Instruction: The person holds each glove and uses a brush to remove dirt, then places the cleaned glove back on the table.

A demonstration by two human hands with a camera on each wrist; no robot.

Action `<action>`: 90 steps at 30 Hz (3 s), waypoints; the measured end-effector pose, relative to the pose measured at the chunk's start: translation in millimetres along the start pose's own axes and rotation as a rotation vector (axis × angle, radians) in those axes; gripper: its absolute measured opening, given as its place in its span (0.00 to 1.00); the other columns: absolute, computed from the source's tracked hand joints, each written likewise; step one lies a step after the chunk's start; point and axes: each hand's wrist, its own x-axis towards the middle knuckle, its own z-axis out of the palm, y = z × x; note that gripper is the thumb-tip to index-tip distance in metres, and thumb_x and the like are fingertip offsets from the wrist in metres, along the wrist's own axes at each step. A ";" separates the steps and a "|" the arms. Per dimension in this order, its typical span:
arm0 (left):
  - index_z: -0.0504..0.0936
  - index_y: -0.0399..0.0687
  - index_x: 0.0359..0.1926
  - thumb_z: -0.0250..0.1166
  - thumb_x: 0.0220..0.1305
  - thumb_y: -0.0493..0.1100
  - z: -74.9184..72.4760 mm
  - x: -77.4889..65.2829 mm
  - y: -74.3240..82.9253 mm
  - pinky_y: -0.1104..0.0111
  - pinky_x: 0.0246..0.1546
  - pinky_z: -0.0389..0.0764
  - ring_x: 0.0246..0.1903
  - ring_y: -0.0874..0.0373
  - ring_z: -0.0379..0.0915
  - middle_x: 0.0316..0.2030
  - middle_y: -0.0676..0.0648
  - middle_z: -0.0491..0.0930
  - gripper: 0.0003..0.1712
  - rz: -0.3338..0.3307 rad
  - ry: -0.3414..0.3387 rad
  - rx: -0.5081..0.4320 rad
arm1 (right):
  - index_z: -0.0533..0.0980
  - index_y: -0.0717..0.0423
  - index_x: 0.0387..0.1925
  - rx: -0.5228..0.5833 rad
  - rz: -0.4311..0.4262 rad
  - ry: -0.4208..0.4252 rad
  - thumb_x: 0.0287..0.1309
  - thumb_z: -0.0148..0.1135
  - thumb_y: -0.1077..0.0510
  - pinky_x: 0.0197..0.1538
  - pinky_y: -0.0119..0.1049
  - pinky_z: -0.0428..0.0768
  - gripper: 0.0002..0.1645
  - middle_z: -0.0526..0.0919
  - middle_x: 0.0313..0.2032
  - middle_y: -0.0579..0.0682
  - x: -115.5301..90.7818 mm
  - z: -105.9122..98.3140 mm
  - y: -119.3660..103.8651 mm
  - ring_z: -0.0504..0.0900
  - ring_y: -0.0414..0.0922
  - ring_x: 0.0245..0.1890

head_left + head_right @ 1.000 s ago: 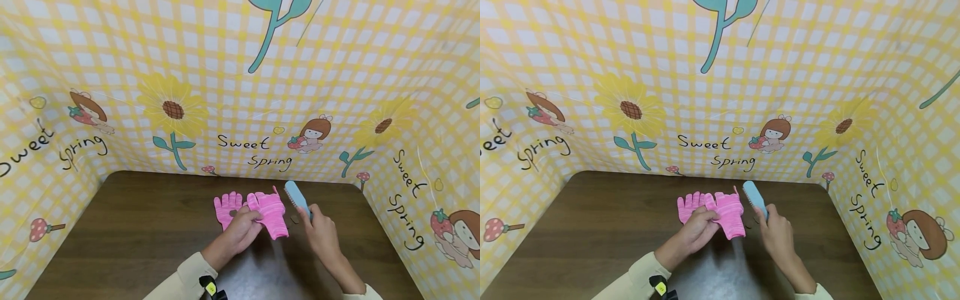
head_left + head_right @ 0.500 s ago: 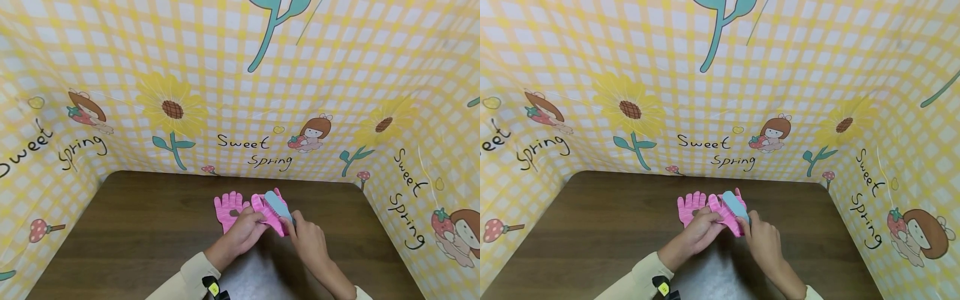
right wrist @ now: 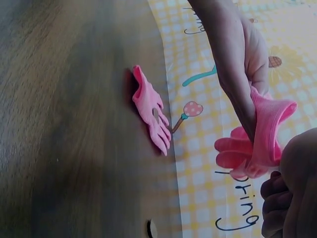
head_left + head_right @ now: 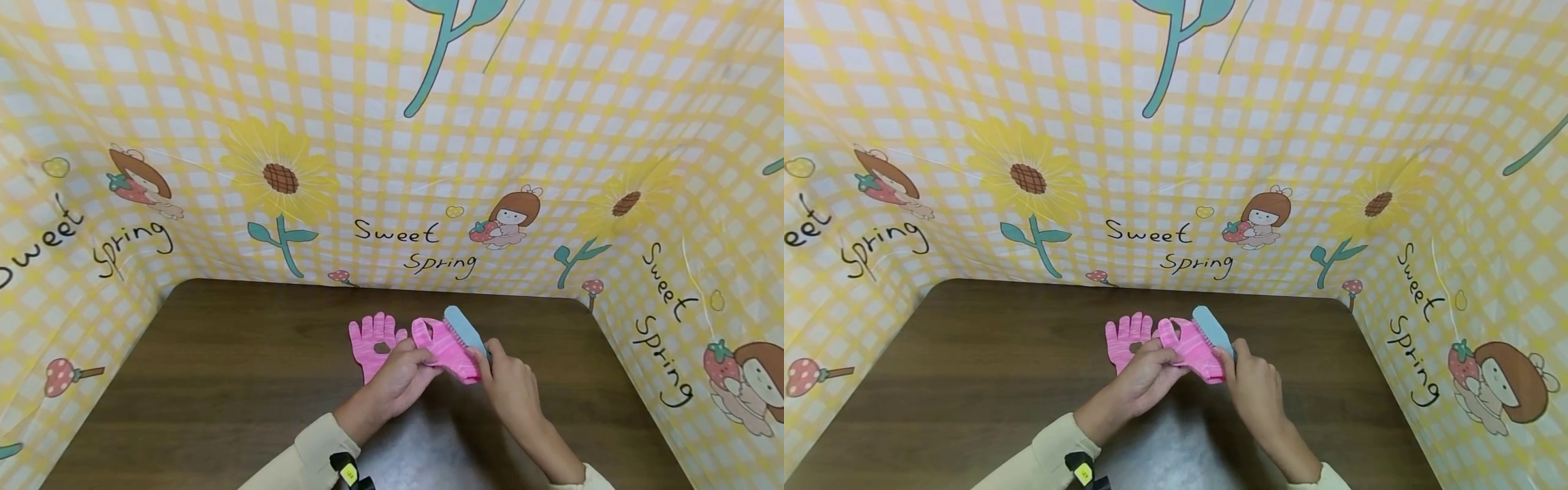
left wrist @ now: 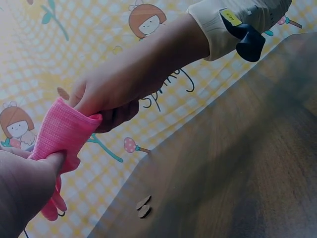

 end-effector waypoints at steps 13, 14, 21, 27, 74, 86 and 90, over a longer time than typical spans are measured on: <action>0.47 0.24 0.76 0.36 0.64 0.22 -0.6 1.4 -3.2 0.45 0.78 0.49 0.79 0.38 0.43 0.78 0.30 0.49 0.37 0.013 -0.015 -0.010 | 0.74 0.57 0.36 0.017 0.026 0.002 0.69 0.63 0.47 0.19 0.39 0.66 0.17 0.67 0.14 0.46 1.5 1.1 11.0 0.66 0.46 0.16; 0.47 0.24 0.76 0.36 0.64 0.22 -0.8 1.4 -3.7 0.45 0.78 0.49 0.79 0.38 0.43 0.78 0.30 0.49 0.38 0.012 -0.014 -0.012 | 0.74 0.57 0.36 0.018 0.028 0.001 0.69 0.63 0.46 0.19 0.39 0.67 0.18 0.67 0.14 0.47 1.4 1.6 11.5 0.66 0.46 0.16; 0.52 0.22 0.70 0.37 0.62 0.22 -2.4 2.5 -3.9 0.49 0.79 0.51 0.72 0.49 0.56 0.70 0.37 0.62 0.33 0.019 0.021 0.005 | 0.73 0.60 0.35 0.003 0.083 -0.001 0.70 0.62 0.46 0.19 0.46 0.70 0.20 0.72 0.15 0.52 3.5 1.9 24.6 0.71 0.51 0.16; 0.50 0.23 0.69 0.37 0.62 0.22 -5.7 2.8 -0.1 0.50 0.80 0.49 0.72 0.51 0.52 0.67 0.40 0.60 0.32 0.032 0.040 -0.007 | 0.76 0.61 0.41 0.081 0.186 -0.056 0.73 0.56 0.44 0.24 0.43 0.72 0.21 0.76 0.21 0.54 4.4 -8.9 25.8 0.73 0.50 0.22; 0.45 0.30 0.78 0.36 0.66 0.23 0.2 0.5 0.9 0.46 0.78 0.49 0.80 0.40 0.43 0.80 0.35 0.47 0.39 -0.029 -0.009 -0.040 | 0.74 0.57 0.37 -0.013 0.057 -0.010 0.69 0.63 0.44 0.21 0.44 0.71 0.19 0.70 0.14 0.49 1.6 -6.1 4.6 0.70 0.49 0.17; 0.49 0.22 0.71 0.36 0.63 0.22 -1.7 2.0 -1.8 0.48 0.80 0.48 0.74 0.48 0.52 0.71 0.36 0.58 0.33 0.024 0.013 0.004 | 0.73 0.61 0.36 -0.002 0.107 -0.005 0.70 0.61 0.45 0.20 0.47 0.71 0.21 0.72 0.16 0.53 6.7 -3.8 24.4 0.73 0.53 0.17; 0.49 0.22 0.70 0.36 0.62 0.22 -4.3 2.1 -1.1 0.49 0.80 0.47 0.73 0.49 0.51 0.71 0.36 0.57 0.33 0.042 0.016 0.012 | 0.75 0.62 0.40 0.026 0.163 -0.039 0.73 0.57 0.44 0.23 0.45 0.71 0.23 0.75 0.20 0.55 7.4 -10.0 25.8 0.73 0.52 0.20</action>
